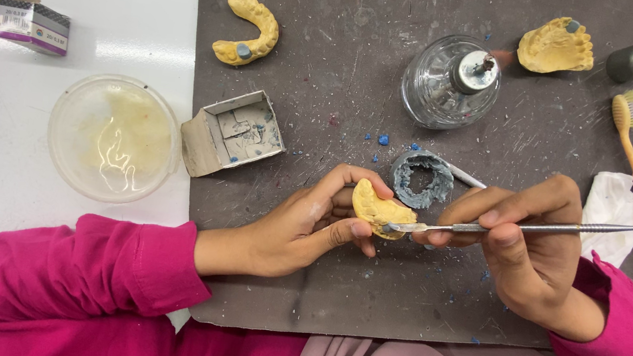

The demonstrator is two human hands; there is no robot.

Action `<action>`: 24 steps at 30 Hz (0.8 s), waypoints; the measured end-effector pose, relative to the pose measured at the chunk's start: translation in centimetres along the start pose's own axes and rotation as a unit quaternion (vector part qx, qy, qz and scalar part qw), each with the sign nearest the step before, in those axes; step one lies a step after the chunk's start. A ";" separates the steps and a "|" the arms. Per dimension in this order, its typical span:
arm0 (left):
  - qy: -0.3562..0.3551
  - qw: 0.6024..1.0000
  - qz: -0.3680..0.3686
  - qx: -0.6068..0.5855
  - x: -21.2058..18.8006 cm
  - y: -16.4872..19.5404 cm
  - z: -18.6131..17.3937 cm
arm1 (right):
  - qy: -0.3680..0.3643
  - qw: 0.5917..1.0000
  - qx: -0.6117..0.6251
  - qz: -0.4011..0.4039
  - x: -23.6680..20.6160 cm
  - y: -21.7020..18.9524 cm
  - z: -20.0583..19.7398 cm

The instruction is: The person holds a yellow dental impression model with a partial metal framework in one hand and uses a heated wax spatula to apply and shape wax around the framework. They repeatedly heat the spatula tip over an alcohol lamp flame and continue adding and smoothing wax on the denture teeth area.

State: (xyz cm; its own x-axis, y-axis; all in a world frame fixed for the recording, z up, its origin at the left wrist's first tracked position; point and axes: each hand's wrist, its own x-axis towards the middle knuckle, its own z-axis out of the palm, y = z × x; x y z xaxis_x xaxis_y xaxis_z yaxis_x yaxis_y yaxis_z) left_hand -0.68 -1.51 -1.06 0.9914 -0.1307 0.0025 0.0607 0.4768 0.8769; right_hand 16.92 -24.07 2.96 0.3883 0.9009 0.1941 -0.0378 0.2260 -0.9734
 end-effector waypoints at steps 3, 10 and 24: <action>0.004 1.000 -0.012 0.018 0.1 0.0 0.0 | -0.001 1.000 -0.009 -0.003 0.0 -0.1 0.1; 0.005 1.000 -0.002 0.000 0.2 -0.2 0.0 | -0.002 0.996 -0.077 -0.034 0.1 -0.5 0.2; 0.013 0.999 0.007 0.030 0.1 -0.1 0.0 | -0.019 0.980 -0.171 -0.097 -0.3 -0.6 -0.2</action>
State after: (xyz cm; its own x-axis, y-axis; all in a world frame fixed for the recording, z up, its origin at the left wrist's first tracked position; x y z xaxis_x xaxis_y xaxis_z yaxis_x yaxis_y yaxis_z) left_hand -0.56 -1.57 -1.20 0.9948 -0.1019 0.0042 0.0398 0.4254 0.9041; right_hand 17.05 -24.52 3.51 0.3234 0.8678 0.3772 0.3462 0.2625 -0.9007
